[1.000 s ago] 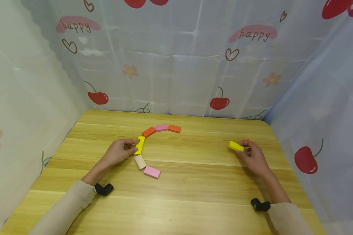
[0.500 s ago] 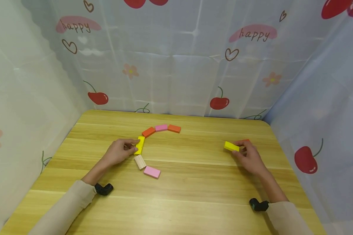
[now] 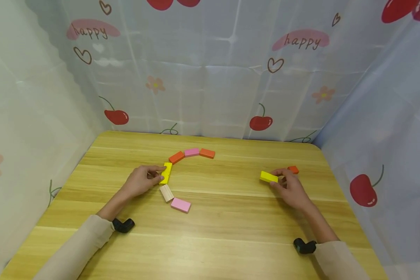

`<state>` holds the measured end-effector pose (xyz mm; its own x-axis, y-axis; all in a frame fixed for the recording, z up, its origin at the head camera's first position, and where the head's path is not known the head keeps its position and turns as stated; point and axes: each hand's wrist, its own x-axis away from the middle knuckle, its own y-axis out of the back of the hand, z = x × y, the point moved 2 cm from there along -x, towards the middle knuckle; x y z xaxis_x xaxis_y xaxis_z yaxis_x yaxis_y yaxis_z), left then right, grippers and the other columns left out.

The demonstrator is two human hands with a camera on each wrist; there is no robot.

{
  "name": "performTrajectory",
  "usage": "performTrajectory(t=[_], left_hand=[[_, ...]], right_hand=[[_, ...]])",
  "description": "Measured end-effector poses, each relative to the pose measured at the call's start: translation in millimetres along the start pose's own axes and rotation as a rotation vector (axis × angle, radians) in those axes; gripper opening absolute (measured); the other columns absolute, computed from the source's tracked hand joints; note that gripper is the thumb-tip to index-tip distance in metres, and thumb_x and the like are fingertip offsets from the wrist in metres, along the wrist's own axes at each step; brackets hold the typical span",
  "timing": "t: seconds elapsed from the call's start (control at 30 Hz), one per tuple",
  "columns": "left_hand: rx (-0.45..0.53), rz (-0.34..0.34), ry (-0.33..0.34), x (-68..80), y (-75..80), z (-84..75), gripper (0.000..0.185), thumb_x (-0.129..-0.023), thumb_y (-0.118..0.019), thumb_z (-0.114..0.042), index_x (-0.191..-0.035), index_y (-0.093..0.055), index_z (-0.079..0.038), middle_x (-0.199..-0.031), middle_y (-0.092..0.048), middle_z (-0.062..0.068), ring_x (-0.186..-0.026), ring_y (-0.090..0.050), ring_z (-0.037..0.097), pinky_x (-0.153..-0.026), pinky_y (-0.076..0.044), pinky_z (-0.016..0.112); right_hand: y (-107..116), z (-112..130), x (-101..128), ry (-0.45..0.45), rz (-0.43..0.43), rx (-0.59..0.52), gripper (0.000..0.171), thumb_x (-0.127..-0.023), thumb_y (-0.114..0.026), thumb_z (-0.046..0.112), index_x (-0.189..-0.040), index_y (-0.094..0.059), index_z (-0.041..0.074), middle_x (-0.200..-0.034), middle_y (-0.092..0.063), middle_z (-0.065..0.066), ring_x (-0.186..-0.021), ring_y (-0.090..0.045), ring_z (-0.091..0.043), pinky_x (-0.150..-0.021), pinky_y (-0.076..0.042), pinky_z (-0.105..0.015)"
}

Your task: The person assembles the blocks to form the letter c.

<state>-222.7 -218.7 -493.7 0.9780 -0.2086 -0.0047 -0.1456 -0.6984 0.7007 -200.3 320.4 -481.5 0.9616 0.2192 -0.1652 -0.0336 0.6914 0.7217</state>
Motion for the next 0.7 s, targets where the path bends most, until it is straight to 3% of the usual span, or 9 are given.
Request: performTrajectory(t=[0.7], left_hand=[[-0.013,-0.013,-0.007,0.2,-1.5,3.5,0.039,-0.101,-0.078,-0.028,-0.139,-0.075,-0.020,-0.097,-0.078,0.000,-0.081,-0.063,0.015,-0.063,-0.043,0.028]], right_hand=[[-16,17,3,0.064,0.039,-0.014,0.031,-0.101,-0.074,0.006,-0.130,-0.064,0.000,-0.124,-0.063,-0.021,-0.090,-0.053,-0.014,-0.080,-0.048,-0.021]])
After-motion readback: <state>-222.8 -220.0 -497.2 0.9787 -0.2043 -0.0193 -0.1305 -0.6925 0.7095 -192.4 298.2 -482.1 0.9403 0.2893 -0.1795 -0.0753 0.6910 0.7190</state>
